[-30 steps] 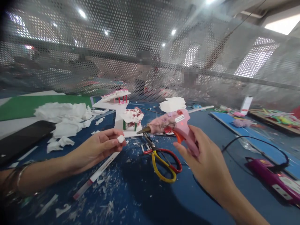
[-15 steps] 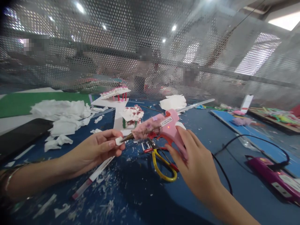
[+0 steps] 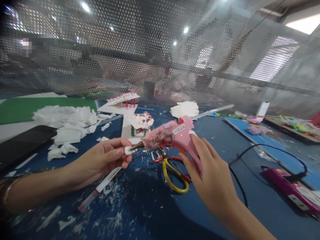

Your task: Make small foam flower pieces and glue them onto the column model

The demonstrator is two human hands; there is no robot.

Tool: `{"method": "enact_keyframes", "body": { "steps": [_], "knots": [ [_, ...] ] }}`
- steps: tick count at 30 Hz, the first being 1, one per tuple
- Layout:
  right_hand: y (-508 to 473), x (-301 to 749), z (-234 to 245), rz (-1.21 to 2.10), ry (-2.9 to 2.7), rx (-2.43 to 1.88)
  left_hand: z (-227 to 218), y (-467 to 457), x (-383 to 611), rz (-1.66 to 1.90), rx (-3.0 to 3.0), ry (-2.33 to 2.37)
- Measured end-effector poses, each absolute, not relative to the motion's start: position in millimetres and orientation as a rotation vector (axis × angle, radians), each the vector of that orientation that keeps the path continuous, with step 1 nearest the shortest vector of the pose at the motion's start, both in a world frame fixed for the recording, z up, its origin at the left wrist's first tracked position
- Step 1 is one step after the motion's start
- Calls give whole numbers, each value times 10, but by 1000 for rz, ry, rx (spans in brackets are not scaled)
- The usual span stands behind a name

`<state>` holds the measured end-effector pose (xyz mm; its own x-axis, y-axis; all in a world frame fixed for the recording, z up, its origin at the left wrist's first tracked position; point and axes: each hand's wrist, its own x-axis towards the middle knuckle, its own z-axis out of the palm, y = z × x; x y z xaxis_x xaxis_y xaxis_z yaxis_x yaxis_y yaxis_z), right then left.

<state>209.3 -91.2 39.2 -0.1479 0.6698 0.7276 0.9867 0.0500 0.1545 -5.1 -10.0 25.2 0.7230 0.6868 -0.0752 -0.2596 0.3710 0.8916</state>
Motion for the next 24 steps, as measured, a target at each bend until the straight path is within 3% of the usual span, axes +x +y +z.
{"method": "enact_keyframes", "body": {
  "steps": [6, 24],
  "knots": [
    [-918, 2084, 410, -1012, -1894, -1617, 266, -94, -60, 649, 1044, 465],
    [-928, 2077, 408, -947, -1874, -1640, 269, -66, -78, 662, 1140, 523]
  ]
}}
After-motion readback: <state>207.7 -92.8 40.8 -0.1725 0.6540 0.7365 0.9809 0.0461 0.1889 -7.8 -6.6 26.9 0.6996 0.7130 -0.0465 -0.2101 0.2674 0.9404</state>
